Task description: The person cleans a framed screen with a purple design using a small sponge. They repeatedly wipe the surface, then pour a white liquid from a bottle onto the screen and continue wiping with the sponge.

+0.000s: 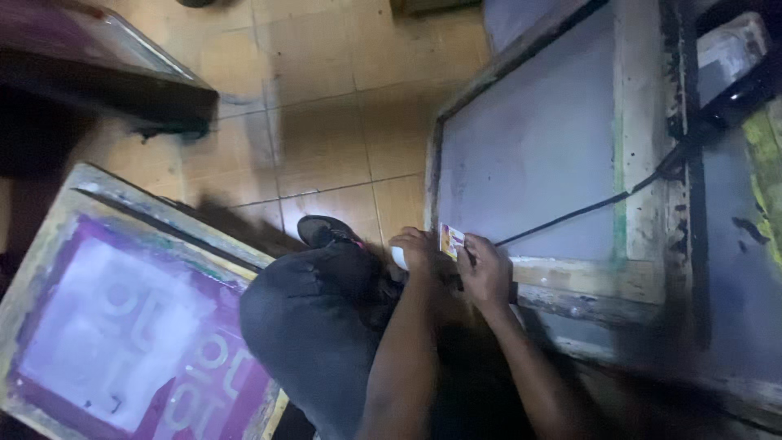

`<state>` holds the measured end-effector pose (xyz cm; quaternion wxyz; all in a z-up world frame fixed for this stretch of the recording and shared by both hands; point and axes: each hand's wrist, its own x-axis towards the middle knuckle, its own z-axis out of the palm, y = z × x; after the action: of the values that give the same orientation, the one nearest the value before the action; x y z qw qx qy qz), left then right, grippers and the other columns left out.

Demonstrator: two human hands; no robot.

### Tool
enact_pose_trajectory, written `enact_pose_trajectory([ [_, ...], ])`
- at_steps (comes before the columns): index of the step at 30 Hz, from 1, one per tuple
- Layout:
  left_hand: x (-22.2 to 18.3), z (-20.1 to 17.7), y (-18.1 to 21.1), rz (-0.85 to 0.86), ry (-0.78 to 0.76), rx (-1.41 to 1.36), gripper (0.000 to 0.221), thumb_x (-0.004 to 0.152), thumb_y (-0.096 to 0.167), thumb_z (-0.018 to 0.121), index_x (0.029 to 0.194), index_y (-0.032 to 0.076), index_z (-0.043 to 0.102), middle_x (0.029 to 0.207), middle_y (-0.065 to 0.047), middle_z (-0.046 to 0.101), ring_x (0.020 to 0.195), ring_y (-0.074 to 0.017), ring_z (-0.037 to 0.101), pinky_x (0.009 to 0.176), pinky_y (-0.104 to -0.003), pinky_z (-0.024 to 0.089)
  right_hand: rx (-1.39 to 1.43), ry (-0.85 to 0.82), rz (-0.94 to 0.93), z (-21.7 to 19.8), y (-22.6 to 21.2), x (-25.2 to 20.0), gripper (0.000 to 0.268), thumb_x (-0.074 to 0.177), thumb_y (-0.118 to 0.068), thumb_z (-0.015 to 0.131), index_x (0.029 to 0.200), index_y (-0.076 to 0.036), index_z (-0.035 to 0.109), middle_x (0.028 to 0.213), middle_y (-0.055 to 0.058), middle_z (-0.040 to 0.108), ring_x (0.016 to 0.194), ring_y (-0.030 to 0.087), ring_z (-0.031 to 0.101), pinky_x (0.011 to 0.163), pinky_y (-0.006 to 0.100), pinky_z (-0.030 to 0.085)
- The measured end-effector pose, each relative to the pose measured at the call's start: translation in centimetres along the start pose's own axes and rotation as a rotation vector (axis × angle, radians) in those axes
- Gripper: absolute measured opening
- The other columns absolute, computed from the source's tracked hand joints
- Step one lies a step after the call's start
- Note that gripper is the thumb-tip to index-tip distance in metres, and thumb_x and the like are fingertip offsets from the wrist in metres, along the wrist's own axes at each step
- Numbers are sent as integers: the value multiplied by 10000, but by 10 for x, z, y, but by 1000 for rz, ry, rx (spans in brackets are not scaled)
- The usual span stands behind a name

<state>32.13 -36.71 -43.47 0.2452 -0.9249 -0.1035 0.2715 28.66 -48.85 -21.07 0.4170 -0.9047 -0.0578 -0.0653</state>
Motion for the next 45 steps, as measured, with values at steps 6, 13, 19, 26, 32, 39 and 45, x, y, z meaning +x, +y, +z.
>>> enact_pose_trajectory([
  [6,-3,-74,-57,-34,-397,-495,630,861,317,791,1394,64,569,1306,-354,499,1032,-519,629,681,-645,508,-16,62,-51,-11,5,-3,186,910,-137,764,1082,-72,742,915,184,748,914,454,696,793,541,551],
  [13,-176,-238,-214,261,75,-599,355,922,255,699,1162,11,603,1045,-177,578,899,-361,683,648,-472,585,-150,265,28,-30,-53,15,218,893,-171,762,1078,-73,698,870,177,714,894,453,696,797,545,547],
  [19,-268,-283,-330,511,433,-1204,912,602,241,873,1414,96,483,1399,-330,434,1030,-614,632,766,-666,603,-49,410,-239,-48,-116,48,197,944,-109,772,1071,-7,662,865,217,656,848,474,683,742,507,534],
  [26,-268,-263,-371,611,1083,-1508,933,704,427,776,1509,122,417,1489,-122,544,1477,-368,464,1274,-491,408,657,462,-528,-83,-248,81,264,1037,196,659,1176,54,484,1083,289,621,957,358,675,803,447,595],
  [32,-310,-249,-443,389,1096,-1853,1073,636,493,827,1530,77,404,1586,-147,497,1491,-264,495,1286,-392,371,702,421,-630,-63,-349,63,267,1019,74,725,1194,-33,553,1093,190,627,975,294,621,878,417,535],
  [39,-340,-200,-490,347,1135,-2145,1107,644,381,890,1556,54,354,1528,-111,497,1421,-198,499,1271,-355,362,800,213,-586,-35,-458,1,211,1003,15,690,1130,-50,534,1039,127,587,955,228,594,884,350,510],
  [45,-324,-129,-528,328,1169,-2358,1212,588,272,959,1561,45,274,1514,-133,486,1401,-212,466,1233,-389,369,622,79,-728,1,-535,-25,193,936,-38,735,1086,-33,614,959,92,595,845,218,562,757,328,463],
])
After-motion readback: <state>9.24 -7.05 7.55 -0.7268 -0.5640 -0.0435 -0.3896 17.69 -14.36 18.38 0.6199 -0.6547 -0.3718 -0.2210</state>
